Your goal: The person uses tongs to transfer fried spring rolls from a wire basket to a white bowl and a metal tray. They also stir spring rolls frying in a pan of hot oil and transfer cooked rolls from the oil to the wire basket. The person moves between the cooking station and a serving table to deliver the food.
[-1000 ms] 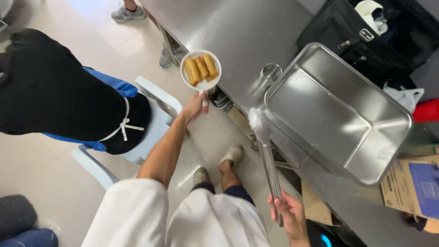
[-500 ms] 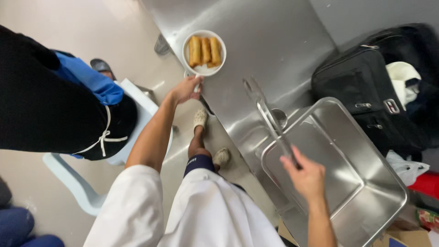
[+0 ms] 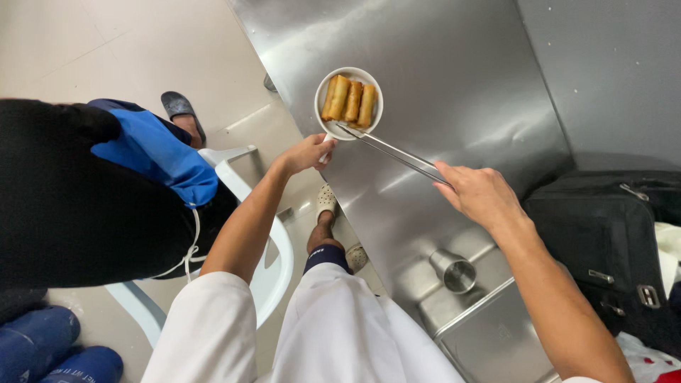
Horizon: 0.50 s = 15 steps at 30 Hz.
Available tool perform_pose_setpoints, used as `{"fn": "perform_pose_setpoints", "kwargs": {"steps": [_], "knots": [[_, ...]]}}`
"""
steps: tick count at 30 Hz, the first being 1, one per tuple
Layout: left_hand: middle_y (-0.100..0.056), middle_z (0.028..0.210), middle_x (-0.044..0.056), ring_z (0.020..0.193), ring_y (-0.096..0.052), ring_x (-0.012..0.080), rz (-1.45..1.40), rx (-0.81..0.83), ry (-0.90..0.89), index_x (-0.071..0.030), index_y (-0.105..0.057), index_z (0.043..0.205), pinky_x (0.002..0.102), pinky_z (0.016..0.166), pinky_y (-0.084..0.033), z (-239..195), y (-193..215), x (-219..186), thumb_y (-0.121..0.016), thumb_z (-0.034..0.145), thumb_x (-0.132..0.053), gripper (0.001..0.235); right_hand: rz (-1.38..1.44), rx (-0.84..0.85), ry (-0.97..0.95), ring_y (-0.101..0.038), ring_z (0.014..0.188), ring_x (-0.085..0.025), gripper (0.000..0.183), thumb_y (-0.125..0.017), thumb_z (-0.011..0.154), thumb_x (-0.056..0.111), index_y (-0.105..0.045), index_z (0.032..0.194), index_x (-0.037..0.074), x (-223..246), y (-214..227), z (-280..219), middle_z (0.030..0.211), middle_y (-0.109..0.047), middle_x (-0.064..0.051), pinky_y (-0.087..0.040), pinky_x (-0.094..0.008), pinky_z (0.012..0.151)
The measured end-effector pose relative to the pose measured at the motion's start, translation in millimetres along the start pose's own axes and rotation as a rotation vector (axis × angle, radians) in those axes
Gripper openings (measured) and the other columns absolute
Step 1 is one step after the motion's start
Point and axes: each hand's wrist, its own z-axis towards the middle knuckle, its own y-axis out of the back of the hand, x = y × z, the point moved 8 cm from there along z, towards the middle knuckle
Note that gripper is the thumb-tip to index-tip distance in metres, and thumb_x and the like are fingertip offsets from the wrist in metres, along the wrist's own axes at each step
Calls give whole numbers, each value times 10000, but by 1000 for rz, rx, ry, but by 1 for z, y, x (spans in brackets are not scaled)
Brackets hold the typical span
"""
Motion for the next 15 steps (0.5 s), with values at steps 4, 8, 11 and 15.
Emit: {"fn": "perform_pose_setpoints", "kwargs": {"steps": [4,8,11,15], "knots": [[-520,701,-4,581,-497,121,-57,22,17,-92,-513,900,287,555,-432,18,9,-9,-484,1067,-343,303,-45,67,-18,-706,709,-335,393,-694,934,310,-631,1260,100,-3,2,36,805,-721,-110,-588,-445,660],[-483,688,-3,550,-419,121,-163,60,38,-96,-496,915,290,508,-357,30,15,-15,-501,1063,-327,274,-81,100,-27,-705,714,-338,370,-674,948,307,-613,1248,100,-3,7,62,793,-706,-110,-584,-461,660],[-483,686,-5,550,-425,116,-144,60,27,-94,-497,914,282,504,-363,38,23,-22,-499,1065,-330,280,-74,115,-30,-705,713,-336,363,-666,954,311,-608,1236,89,-5,9,75,794,-698,-108,-585,-460,654],[-493,705,-18,571,-428,103,-109,39,57,-93,-510,906,274,511,-374,49,33,-26,-506,1063,-347,299,-77,107,-58,-704,711,-337,373,-677,955,315,-619,1251,97,-12,8,87,786,-704,-103,-583,-462,654]]}}
